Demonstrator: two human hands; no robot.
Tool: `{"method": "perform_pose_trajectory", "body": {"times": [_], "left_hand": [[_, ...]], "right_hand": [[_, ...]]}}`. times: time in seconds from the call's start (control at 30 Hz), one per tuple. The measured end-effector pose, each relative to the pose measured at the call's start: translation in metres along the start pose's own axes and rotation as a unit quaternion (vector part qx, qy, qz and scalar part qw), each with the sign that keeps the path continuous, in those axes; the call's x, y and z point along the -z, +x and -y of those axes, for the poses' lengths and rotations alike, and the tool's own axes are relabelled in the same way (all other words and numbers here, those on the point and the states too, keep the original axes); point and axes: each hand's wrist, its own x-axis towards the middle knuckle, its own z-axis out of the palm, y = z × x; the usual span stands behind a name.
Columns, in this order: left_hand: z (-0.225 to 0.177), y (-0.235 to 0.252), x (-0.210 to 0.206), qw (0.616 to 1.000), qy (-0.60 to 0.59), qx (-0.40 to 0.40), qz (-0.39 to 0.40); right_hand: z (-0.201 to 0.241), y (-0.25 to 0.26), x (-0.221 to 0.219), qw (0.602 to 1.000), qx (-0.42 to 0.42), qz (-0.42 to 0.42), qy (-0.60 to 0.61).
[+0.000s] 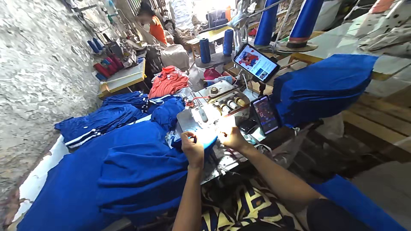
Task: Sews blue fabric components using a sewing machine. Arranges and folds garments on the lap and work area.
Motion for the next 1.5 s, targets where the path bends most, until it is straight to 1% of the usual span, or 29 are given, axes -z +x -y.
{"method": "perform_pose_trajectory", "body": {"times": [0.07, 0.13, 0.17, 0.23, 0.3, 0.37, 0.4, 0.43, 0.47, 0.53, 0.57, 0.6, 0.63, 0.67, 0.7, 0.77, 0.87, 0.9, 0.93, 0.97, 1.0, 1.07, 1.13, 1.17, 1.23, 1.33, 1.37, 1.4, 1.5], "left_hand": [[0.002, -0.003, -0.005, 1.0, 0.0, -0.028, -0.004], [-0.002, -0.001, 0.001, 0.999, -0.009, -0.018, 0.035], [-0.007, 0.002, 0.008, 0.996, -0.021, 0.002, 0.09], [-0.024, 0.012, 0.028, 0.963, -0.043, 0.051, 0.262], [-0.045, 0.024, 0.042, 0.901, -0.05, 0.078, 0.424], [-0.06, 0.035, 0.052, 0.847, -0.058, 0.081, 0.522], [-0.064, 0.043, 0.059, 0.822, -0.053, 0.077, 0.561], [-0.064, 0.054, 0.067, 0.793, -0.036, 0.065, 0.605], [-0.063, 0.067, 0.076, 0.754, -0.005, 0.039, 0.655], [-0.06, 0.098, 0.088, 0.655, 0.121, -0.02, 0.746], [-0.063, 0.111, 0.091, 0.603, 0.22, -0.03, 0.766], [-0.071, 0.12, 0.09, 0.553, 0.339, -0.015, 0.761], [-0.08, 0.124, 0.086, 0.517, 0.454, 0.022, 0.726], [-0.085, 0.125, 0.079, 0.508, 0.528, 0.06, 0.678], [-0.081, 0.126, 0.072, 0.525, 0.554, 0.08, 0.641], [-0.061, 0.128, 0.055, 0.597, 0.521, 0.104, 0.601], [-0.021, 0.114, 0.025, 0.758, 0.391, 0.128, 0.506], [-0.008, 0.104, 0.017, 0.807, 0.342, 0.112, 0.468], [0.003, 0.094, 0.011, 0.841, 0.3, 0.09, 0.441], [0.01, 0.085, 0.008, 0.858, 0.277, 0.068, 0.428], [0.009, 0.077, 0.009, 0.854, 0.277, 0.062, 0.436], [-0.015, 0.07, 0.015, 0.797, 0.334, 0.082, 0.496], [-0.042, 0.068, 0.019, 0.742, 0.392, 0.075, 0.539], [-0.048, 0.069, 0.018, 0.732, 0.405, 0.066, 0.544], [-0.045, 0.071, 0.01, 0.734, 0.413, 0.056, 0.536], [-0.036, 0.069, -0.002, 0.727, 0.434, 0.077, 0.527], [-0.033, 0.068, -0.001, 0.731, 0.42, 0.081, 0.531], [-0.029, 0.07, 0.004, 0.745, 0.383, 0.082, 0.54], [-0.003, 0.096, 0.028, 0.822, 0.187, 0.05, 0.536]], "right_hand": [[-0.013, -0.002, -0.007, 0.998, 0.043, -0.02, -0.034], [-0.011, -0.006, -0.01, 0.999, 0.025, -0.031, -0.033], [-0.002, -0.007, -0.007, 0.999, -0.011, -0.043, -0.008], [0.021, -0.005, 0.004, 0.987, -0.102, -0.057, 0.109], [0.04, -0.001, 0.013, 0.948, -0.135, -0.01, 0.288], [0.055, 0.001, 0.016, 0.889, -0.158, 0.093, 0.419], [0.061, 0.001, 0.018, 0.87, -0.179, 0.159, 0.43], [0.065, 0.0, 0.022, 0.863, -0.186, 0.235, 0.408], [0.067, 0.0, 0.028, 0.866, -0.169, 0.305, 0.359], [0.068, -0.002, 0.032, 0.87, -0.085, 0.413, 0.255], [0.069, -0.005, 0.029, 0.858, -0.044, 0.459, 0.225], [0.07, -0.009, 0.021, 0.851, -0.003, 0.482, 0.207], [0.072, -0.014, 0.014, 0.848, 0.022, 0.491, 0.198], [0.074, -0.018, 0.009, 0.852, 0.032, 0.486, 0.193], [0.075, -0.022, 0.004, 0.864, 0.045, 0.462, 0.195], [0.069, -0.029, -0.007, 0.899, 0.096, 0.365, 0.224], [0.048, -0.034, -0.016, 0.932, 0.196, 0.191, 0.237], [0.039, -0.035, -0.015, 0.943, 0.217, 0.143, 0.206], [0.03, -0.038, -0.011, 0.955, 0.225, 0.11, 0.162], [0.021, -0.042, -0.007, 0.963, 0.216, 0.095, 0.129], [0.014, -0.048, -0.003, 0.97, 0.198, 0.09, 0.108], [0.004, -0.059, 0.004, 0.98, 0.163, 0.088, 0.073], [0.0, -0.066, 0.006, 0.985, 0.141, 0.077, 0.065], [0.0, -0.068, 0.004, 0.987, 0.127, 0.068, 0.072], [0.004, -0.069, -0.004, 0.993, 0.086, 0.048, 0.07], [0.007, -0.064, -0.013, 0.997, 0.028, 0.019, 0.074], [0.005, -0.064, -0.016, 0.997, 0.026, 0.004, 0.076], [0.0, -0.067, -0.019, 0.996, 0.035, -0.005, 0.086], [-0.017, -0.078, -0.022, 0.984, 0.065, -0.003, 0.163]]}}
